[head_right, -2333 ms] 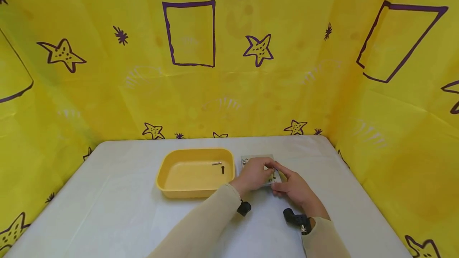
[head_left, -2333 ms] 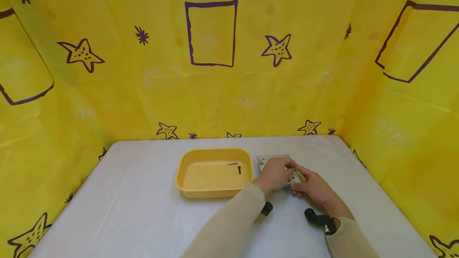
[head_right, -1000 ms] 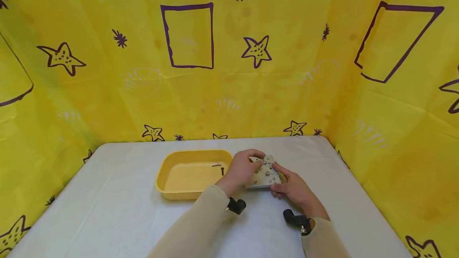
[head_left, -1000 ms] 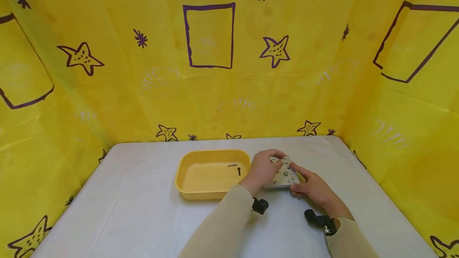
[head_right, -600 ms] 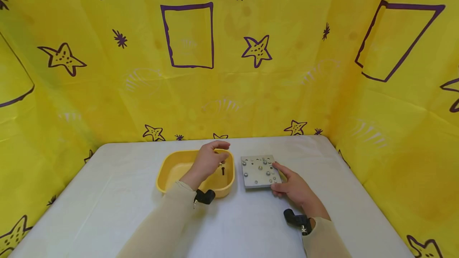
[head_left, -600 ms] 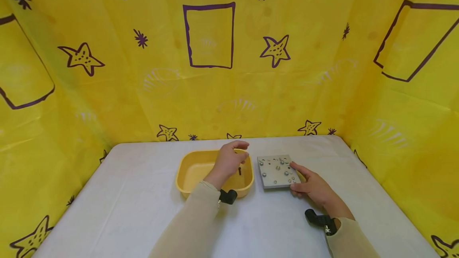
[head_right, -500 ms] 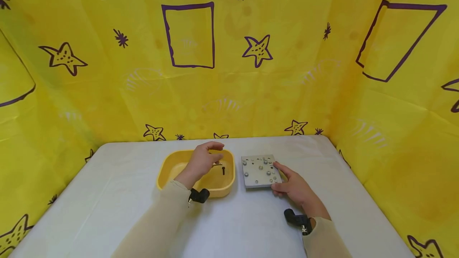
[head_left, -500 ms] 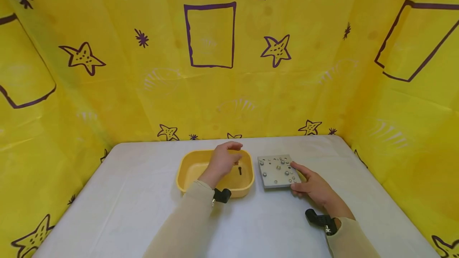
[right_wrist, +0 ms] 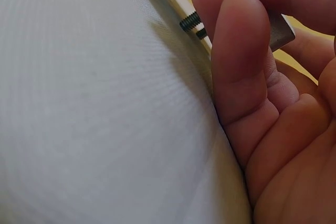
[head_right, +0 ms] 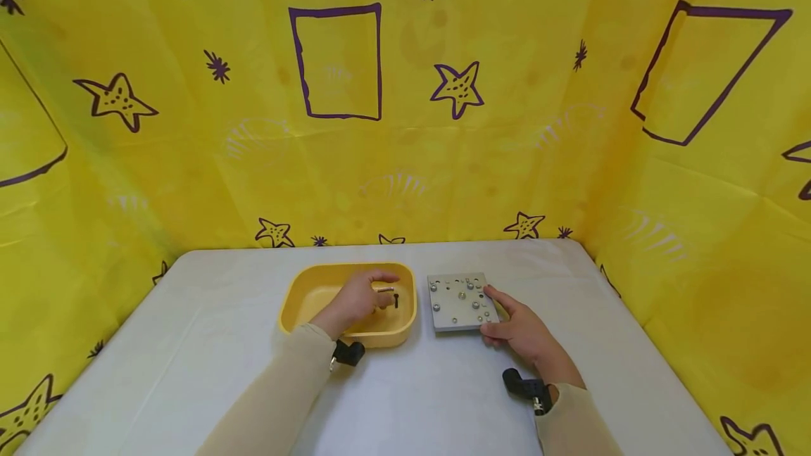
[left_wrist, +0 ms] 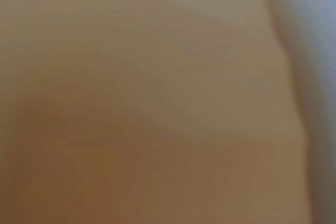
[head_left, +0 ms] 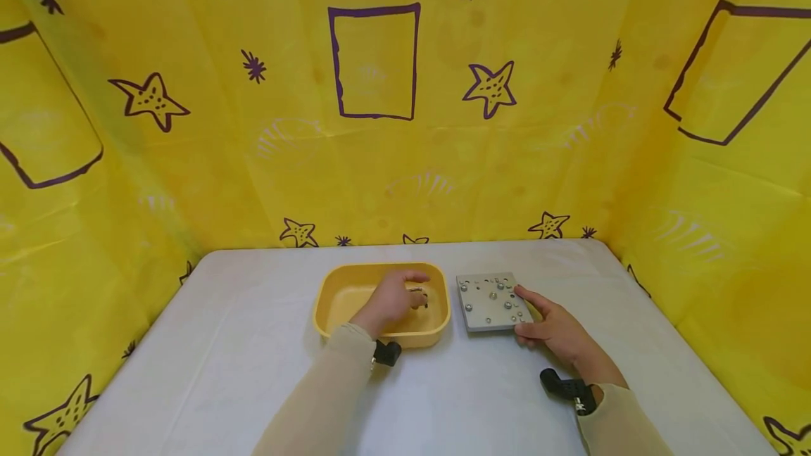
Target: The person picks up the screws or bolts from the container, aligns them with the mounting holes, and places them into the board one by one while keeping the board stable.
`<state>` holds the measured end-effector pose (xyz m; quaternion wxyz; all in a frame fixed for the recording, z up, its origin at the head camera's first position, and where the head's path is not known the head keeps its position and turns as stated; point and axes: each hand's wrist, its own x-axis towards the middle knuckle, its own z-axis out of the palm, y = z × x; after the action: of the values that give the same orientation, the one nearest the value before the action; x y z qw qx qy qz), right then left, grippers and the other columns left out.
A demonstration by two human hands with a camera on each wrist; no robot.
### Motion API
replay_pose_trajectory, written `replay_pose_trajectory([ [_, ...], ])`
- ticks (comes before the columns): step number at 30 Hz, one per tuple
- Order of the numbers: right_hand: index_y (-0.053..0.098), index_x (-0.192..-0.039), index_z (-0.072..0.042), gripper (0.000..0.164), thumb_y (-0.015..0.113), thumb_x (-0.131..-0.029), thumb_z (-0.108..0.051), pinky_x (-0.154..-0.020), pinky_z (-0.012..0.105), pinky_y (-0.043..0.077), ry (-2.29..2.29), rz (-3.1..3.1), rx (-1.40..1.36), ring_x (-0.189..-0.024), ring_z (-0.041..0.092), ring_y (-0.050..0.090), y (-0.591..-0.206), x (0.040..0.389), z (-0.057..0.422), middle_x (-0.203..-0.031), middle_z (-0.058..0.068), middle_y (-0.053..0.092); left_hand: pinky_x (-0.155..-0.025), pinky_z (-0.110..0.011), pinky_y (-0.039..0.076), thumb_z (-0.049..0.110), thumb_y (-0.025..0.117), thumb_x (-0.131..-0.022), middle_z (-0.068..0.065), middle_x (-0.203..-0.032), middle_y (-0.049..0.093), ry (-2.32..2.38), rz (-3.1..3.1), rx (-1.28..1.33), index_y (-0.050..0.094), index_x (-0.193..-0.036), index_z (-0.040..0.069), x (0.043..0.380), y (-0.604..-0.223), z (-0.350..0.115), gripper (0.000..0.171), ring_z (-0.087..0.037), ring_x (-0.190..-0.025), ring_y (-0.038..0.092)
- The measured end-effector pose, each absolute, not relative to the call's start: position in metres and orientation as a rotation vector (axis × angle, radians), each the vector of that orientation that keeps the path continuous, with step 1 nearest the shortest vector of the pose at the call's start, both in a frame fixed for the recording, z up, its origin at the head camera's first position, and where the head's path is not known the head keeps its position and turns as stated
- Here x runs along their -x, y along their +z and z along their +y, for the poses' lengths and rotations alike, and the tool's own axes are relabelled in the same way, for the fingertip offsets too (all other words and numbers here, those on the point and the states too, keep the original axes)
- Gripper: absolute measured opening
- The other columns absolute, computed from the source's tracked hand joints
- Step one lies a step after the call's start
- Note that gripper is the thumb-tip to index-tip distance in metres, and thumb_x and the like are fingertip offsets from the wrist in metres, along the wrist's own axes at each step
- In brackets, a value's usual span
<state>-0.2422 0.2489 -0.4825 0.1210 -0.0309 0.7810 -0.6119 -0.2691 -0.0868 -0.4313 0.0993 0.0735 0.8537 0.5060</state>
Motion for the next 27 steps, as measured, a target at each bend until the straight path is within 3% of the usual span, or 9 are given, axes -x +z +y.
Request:
replay_pose_trajectory([
  [5,0.038,-0.155,-0.023,0.086,0.082,-0.082,-0.015,-0.066,0.031,0.054,-1.777,2.289,0.104,-0.075,0.030,0.064,-0.481,0.241,0.249,-0.148,0.017,0.036,-0.068,-0.031,0.046,0.005,0.073,-0.088,-0.007,-0.119,0.064,1.351,2.604,-0.345,0.071,-0.125,0.016,0.271,-0.442,-0.084,0.038,-0.019,-0.073,0.056],
  [11,0.038,-0.155,-0.023,0.087,0.083,-0.081,-0.016,-0.067,0.030,0.053,-1.772,2.295,0.089,-0.075,0.030,0.064,-0.481,0.241,0.249,-0.148,0.017,0.035,-0.093,-0.037,0.043,0.004,0.073,-0.085,-0.003,-0.125,0.063,1.191,2.710,-0.406,0.071,-0.125,0.013,0.273,-0.449,-0.080,0.041,-0.021,-0.102,0.053],
  [15,0.038,-0.155,-0.024,0.086,0.083,-0.082,-0.017,-0.069,0.030,0.053,-1.758,2.312,0.083,-0.076,0.030,0.064,-0.481,0.242,0.249,-0.149,0.016,0.034,-0.101,-0.040,0.040,0.003,0.073,-0.083,-0.007,-0.126,0.063,1.052,2.785,-0.446,0.069,-0.125,0.011,0.273,-0.452,-0.080,0.043,-0.023,-0.107,0.054],
  [27,0.037,-0.155,-0.025,0.086,0.082,-0.082,-0.017,-0.070,0.030,0.052,-1.747,2.325,0.082,-0.076,0.029,0.064,-0.479,0.240,0.248,-0.149,0.016,0.034,-0.099,-0.040,0.043,0.000,0.069,-0.079,-0.007,-0.110,0.066,0.792,2.893,-0.571,0.075,-0.111,0.009,0.274,-0.451,-0.076,0.034,-0.024,-0.103,0.058],
])
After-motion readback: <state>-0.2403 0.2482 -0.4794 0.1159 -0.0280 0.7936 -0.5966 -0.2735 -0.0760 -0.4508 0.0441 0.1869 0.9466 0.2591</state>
